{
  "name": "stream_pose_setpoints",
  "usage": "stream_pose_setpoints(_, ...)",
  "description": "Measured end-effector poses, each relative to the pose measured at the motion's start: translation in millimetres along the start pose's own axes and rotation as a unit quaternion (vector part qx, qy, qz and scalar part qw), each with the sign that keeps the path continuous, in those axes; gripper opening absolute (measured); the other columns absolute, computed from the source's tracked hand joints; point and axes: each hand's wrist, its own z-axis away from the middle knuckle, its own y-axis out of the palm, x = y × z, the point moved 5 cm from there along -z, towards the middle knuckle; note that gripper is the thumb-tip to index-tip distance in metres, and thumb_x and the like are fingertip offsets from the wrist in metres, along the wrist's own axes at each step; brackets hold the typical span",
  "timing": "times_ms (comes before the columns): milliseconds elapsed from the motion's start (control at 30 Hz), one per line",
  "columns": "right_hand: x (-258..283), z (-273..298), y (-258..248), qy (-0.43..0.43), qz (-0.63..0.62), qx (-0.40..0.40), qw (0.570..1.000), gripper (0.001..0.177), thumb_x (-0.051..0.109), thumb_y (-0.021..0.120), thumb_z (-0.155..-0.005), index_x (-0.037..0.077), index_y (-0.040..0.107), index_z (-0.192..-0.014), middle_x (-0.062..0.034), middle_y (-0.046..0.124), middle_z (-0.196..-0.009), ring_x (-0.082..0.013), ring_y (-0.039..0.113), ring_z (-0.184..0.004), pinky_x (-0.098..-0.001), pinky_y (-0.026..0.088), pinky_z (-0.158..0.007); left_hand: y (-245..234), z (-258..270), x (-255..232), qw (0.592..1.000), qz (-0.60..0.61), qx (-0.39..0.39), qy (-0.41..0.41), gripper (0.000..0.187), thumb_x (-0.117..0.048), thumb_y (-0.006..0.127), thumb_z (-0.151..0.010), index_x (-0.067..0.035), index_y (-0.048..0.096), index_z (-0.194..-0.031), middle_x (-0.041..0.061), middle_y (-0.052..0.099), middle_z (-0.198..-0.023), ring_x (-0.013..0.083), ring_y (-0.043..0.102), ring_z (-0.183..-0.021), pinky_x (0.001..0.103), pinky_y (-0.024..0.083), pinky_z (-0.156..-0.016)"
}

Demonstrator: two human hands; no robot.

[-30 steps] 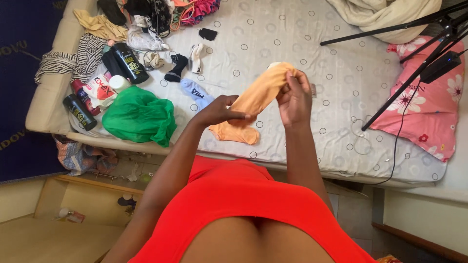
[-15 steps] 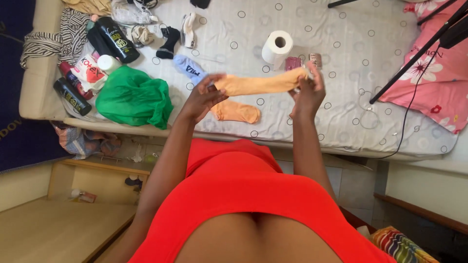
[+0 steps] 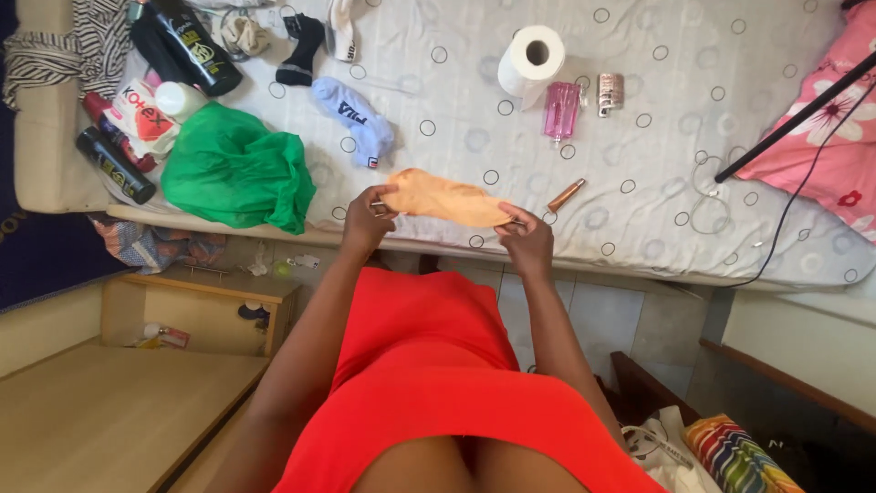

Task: The person sorts through clothing on a bed and folds socks together into pairs by hand.

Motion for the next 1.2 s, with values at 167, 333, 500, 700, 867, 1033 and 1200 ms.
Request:
stream_pose_setpoints(167,-12.8,5.8,8.3,-0.103,0.259,-0.043,0.959,0.025,0.002,0.076,-0.084,0.001,0.077,-0.108,-0.0072,0.075,-0.099,-0.0152,0.074,-0.086,-0.0291,0.058,-0.077,-15.2,14.9,4.0,0.942,-0.297,-0.120,0.100,0.028,-0.005,0.084,-0.081,-0.004,0.073,-0.106,0.011,0.069,-0.096,0.0196,0.067,-0.083,0.031,0.053,-0.074)
stream_pose_setpoints(333,-60.3,-38.7,14.2,-0.114,0.203,0.036,0.972,0.017,0.013,0.083,-0.083,-0.002,0.076,-0.088,-0.0003,0.061,-0.104,-0.0136,0.068,-0.084,-0.0315,0.057,-0.073,-36.8,-16.5,46.5,0.956,-0.224,-0.087,0.167,0.019,-0.013,0.083,-0.082,-0.004,0.072,-0.094,0.011,0.068,-0.098,0.0172,0.063,-0.087,0.028,0.051,-0.071)
stream_pose_setpoints(500,-118.2,-84.0,24.5,0.100,-0.023,0.033,0.994,0.019,0.021,0.075,-0.094,0.005,0.066,-0.093,0.0040,0.065,-0.081,-0.0049,0.057,-0.075,-0.0222,0.047,-0.070,-35.3,-72.2,118.5,0.998,-0.018,-0.031,-0.046,0.021,-0.018,0.078,-0.093,-0.001,0.067,-0.099,-0.001,0.066,-0.084,0.0059,0.056,-0.076,0.026,0.047,-0.068)
stream_pose_setpoints(700,-127.1,-106.3,47.2,-0.004,0.023,-0.133,0.991,0.023,0.023,0.073,-0.097,0.004,0.061,-0.093,0.0031,0.055,-0.072,-0.0061,0.044,-0.063,-0.0265,0.040,-0.056,-3.1,-87.3,80.4,0.930,-0.270,-0.182,0.170,0.019,-0.020,0.075,-0.099,-0.003,0.067,-0.102,0.011,0.069,-0.092,0.0294,0.067,-0.081,0.038,0.052,-0.072)
stream_pose_setpoints(867,-122.9,-98.8,66.1,-0.091,0.221,-0.240,0.941,0.027,0.027,0.065,-0.106,0.003,0.059,-0.095,-0.0046,0.052,-0.069,-0.0134,0.046,-0.061,-0.0321,0.041,-0.058,14.3,-90.1,58.9,0.904,-0.340,-0.181,0.184,0.015,-0.020,0.067,-0.104,-0.006,0.064,-0.107,0.013,0.065,-0.100,0.0381,0.065,-0.080,0.045,0.051,-0.065)
stream_pose_setpoints(1033,-122.0,-98.8,71.2,-0.145,0.251,-0.266,0.919,0.028,0.028,0.060,-0.109,0.005,0.059,-0.093,-0.0036,0.056,-0.071,-0.0169,0.051,-0.062,-0.0328,0.044,-0.060,13.1,-97.9,57.7,0.889,-0.370,-0.172,0.207,0.015,-0.022,0.066,-0.106,-0.007,0.065,-0.106,0.010,0.065,-0.100,0.0351,0.065,-0.077,0.043,0.052,-0.063)
stream_pose_setpoints(1200,-123.9,-106.7,72.7,-0.140,0.317,-0.267,0.899,0.026,0.027,0.064,-0.108,0.005,0.060,-0.095,-0.0055,0.057,-0.081,-0.0209,0.053,-0.076,-0.0364,0.045,-0.069,11.8,-109.1,58.1,0.870,-0.413,-0.156,0.220,0.013,-0.019,0.070,-0.104,-0.007,0.066,-0.106,0.009,0.066,-0.098,0.0325,0.065,-0.083,0.042,0.051,-0.070)
